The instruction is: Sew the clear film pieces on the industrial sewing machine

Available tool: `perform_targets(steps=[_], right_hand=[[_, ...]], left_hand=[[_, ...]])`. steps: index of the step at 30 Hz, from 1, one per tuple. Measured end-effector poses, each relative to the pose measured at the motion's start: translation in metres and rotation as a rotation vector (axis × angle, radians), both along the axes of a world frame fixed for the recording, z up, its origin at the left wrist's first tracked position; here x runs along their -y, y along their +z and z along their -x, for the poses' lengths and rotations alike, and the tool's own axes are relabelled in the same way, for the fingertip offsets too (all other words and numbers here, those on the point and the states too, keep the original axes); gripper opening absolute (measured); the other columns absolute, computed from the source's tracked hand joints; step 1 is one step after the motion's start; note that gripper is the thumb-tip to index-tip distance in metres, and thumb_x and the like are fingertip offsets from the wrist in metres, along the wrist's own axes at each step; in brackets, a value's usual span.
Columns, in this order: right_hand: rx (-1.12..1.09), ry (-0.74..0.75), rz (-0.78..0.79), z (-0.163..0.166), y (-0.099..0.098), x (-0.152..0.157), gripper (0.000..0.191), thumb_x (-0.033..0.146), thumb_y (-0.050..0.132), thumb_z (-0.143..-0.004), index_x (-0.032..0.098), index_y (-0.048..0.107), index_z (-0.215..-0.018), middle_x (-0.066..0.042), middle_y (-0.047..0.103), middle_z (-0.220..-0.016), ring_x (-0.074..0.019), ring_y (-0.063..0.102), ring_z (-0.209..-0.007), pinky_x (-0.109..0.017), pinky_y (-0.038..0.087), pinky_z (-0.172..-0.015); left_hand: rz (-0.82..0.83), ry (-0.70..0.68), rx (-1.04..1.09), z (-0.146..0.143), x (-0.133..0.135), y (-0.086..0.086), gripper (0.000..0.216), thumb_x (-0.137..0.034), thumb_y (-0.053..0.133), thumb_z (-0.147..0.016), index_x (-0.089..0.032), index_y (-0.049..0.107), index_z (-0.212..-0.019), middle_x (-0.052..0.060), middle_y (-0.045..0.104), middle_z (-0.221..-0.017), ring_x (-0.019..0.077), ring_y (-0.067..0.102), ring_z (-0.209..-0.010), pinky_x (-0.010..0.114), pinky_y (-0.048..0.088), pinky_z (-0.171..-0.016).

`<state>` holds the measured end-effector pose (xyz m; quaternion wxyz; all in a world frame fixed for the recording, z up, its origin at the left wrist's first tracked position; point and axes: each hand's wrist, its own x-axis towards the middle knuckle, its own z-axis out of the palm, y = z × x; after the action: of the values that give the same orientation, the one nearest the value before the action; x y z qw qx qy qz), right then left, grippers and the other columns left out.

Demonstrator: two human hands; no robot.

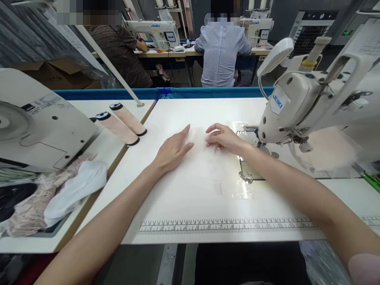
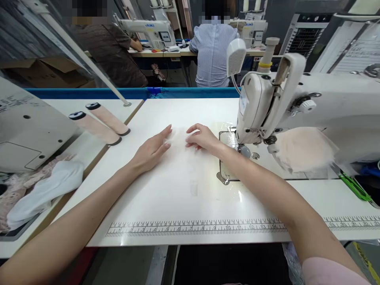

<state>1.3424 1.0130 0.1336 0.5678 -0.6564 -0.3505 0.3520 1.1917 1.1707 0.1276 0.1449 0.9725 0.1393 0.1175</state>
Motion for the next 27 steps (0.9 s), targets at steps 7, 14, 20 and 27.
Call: perform_targets(steps=[7, 14, 20, 27], right_hand=[[0.263, 0.011, 0.097, 0.003, -0.003, -0.001, 0.020, 0.008, 0.052, -0.083, 0.012, 0.062, -0.100, -0.001, 0.061, -0.066, -0.0102, 0.056, -0.055, -0.023, 0.045, -0.053], [0.876, -0.084, 0.211, 0.009, -0.009, 0.002, 0.029, 0.015, 0.048, -0.088, 0.015, 0.062, -0.114, -0.012, 0.055, -0.123, -0.0229, 0.060, -0.094, -0.037, 0.046, -0.080], [1.236, -0.102, 0.306, 0.012, -0.014, 0.006, 0.030, 0.019, 0.037, -0.096, 0.010, 0.061, -0.111, -0.018, 0.052, -0.125, -0.0319, 0.049, -0.110, -0.046, 0.041, -0.086], [1.364, -0.097, 0.253, -0.002, -0.013, -0.021, 0.045, 0.004, 0.029, -0.092, 0.018, 0.054, -0.127, -0.011, 0.048, -0.136, -0.0270, 0.043, -0.118, -0.042, 0.037, -0.094]], left_hand=[[0.027, 0.020, 0.004, 0.002, 0.002, 0.003, 0.076, -0.066, 0.020, -0.092, -0.021, 0.021, -0.152, 0.008, 0.040, -0.151, 0.0293, 0.038, -0.136, 0.047, 0.030, -0.111], [-0.148, -0.006, -0.058, 0.001, 0.002, 0.001, 0.087, -0.071, 0.034, -0.085, -0.017, 0.022, -0.152, 0.010, 0.033, -0.155, 0.0307, 0.032, -0.140, 0.046, 0.027, -0.114], [-0.212, -0.015, -0.099, 0.000, 0.003, 0.001, 0.097, -0.076, 0.042, -0.079, -0.018, 0.018, -0.152, 0.010, 0.030, -0.156, 0.0312, 0.028, -0.143, 0.047, 0.026, -0.115], [-0.228, 0.009, -0.107, -0.001, 0.005, 0.006, 0.098, -0.072, 0.048, -0.077, -0.017, 0.017, -0.152, 0.012, 0.031, -0.156, 0.0330, 0.034, -0.140, 0.049, 0.031, -0.112]])
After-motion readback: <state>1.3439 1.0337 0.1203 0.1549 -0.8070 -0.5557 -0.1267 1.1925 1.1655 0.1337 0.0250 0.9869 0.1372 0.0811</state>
